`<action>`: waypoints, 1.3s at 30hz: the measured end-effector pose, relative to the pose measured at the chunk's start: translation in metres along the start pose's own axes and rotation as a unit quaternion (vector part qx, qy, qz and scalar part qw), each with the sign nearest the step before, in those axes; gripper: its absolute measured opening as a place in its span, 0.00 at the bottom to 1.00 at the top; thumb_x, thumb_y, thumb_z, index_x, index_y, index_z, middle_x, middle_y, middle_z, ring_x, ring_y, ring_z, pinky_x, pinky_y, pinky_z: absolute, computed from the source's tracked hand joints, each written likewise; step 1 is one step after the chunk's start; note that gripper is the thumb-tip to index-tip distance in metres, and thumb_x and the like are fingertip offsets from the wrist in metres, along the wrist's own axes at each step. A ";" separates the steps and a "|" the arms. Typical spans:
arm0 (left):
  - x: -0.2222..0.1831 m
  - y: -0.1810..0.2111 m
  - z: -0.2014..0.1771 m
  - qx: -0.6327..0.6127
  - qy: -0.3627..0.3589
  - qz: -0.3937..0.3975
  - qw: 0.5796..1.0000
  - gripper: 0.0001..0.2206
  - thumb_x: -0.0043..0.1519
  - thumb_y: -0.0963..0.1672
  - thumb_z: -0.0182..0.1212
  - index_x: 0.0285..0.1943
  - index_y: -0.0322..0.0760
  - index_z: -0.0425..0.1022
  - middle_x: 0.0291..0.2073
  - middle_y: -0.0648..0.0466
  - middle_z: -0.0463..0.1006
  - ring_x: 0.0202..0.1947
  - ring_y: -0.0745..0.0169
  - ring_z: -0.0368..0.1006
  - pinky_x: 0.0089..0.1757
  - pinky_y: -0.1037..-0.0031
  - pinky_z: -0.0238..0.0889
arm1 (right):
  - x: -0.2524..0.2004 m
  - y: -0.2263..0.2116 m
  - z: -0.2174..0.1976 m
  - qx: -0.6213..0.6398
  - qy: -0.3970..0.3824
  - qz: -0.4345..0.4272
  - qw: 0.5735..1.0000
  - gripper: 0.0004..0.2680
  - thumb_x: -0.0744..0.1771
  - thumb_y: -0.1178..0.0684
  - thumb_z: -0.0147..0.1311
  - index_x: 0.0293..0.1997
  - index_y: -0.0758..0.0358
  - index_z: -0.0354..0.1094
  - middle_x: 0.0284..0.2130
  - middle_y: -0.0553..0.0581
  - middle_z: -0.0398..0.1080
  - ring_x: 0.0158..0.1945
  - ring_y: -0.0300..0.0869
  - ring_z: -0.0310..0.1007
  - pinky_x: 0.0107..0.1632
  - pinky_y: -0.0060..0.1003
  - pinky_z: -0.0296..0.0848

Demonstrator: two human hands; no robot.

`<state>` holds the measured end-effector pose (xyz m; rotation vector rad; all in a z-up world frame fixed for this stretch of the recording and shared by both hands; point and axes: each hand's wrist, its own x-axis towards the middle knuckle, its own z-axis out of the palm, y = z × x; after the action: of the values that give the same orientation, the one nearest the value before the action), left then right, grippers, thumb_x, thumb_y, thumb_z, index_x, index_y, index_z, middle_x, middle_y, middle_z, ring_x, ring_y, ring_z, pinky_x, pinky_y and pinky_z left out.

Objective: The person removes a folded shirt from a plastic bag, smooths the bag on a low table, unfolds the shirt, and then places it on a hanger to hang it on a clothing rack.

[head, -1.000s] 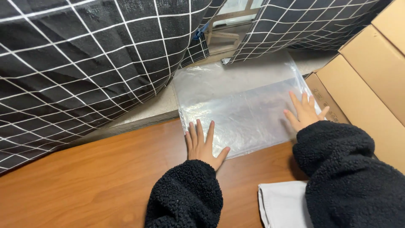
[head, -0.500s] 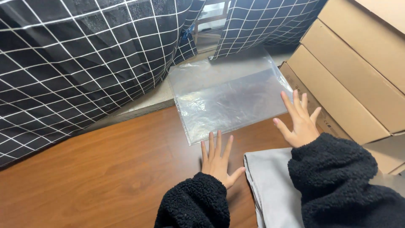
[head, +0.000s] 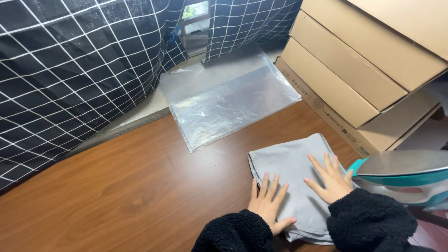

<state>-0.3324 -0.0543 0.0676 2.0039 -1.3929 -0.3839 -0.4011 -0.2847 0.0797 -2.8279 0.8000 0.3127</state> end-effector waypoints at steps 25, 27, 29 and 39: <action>-0.184 -0.021 -0.067 0.035 -0.102 -0.168 0.980 0.31 0.52 0.56 0.35 0.64 0.44 0.46 0.65 0.49 0.35 0.64 0.47 0.18 0.50 0.36 0.11 | -0.083 -0.077 0.088 -0.015 -0.043 -0.065 0.997 0.24 0.59 0.35 0.40 0.61 0.28 0.35 0.65 0.57 0.24 0.65 0.61 0.25 0.57 0.61 0.40; -0.216 -0.028 -0.075 0.042 -0.082 -0.185 0.978 0.30 0.52 0.56 0.36 0.64 0.45 0.47 0.65 0.50 0.35 0.63 0.47 0.18 0.51 0.37 0.09 | -0.091 -0.103 0.099 -0.039 -0.035 -0.105 0.993 0.24 0.60 0.35 0.39 0.62 0.29 0.35 0.65 0.59 0.25 0.65 0.62 0.26 0.57 0.61 0.41; -0.246 -0.036 -0.084 0.059 -0.061 -0.194 0.977 0.30 0.52 0.56 0.37 0.63 0.46 0.48 0.65 0.51 0.36 0.63 0.47 0.19 0.51 0.37 0.10 | -0.099 -0.132 0.106 -0.047 -0.033 -0.131 0.990 0.24 0.60 0.36 0.39 0.62 0.29 0.34 0.65 0.59 0.24 0.64 0.63 0.26 0.56 0.61 0.41; -0.376 -0.068 -0.119 0.128 0.019 -0.270 0.954 0.27 0.54 0.54 0.42 0.63 0.51 0.49 0.65 0.54 0.36 0.63 0.49 0.19 0.53 0.42 0.11 | -0.148 -0.275 0.137 -0.065 0.035 -0.230 0.970 0.23 0.61 0.38 0.40 0.62 0.31 0.37 0.64 0.64 0.28 0.61 0.69 0.32 0.55 0.59 0.46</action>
<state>-0.3621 0.3452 0.0634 2.5886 -0.8845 -0.4121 -0.3982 0.0503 0.0184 -3.0474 0.1198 0.1987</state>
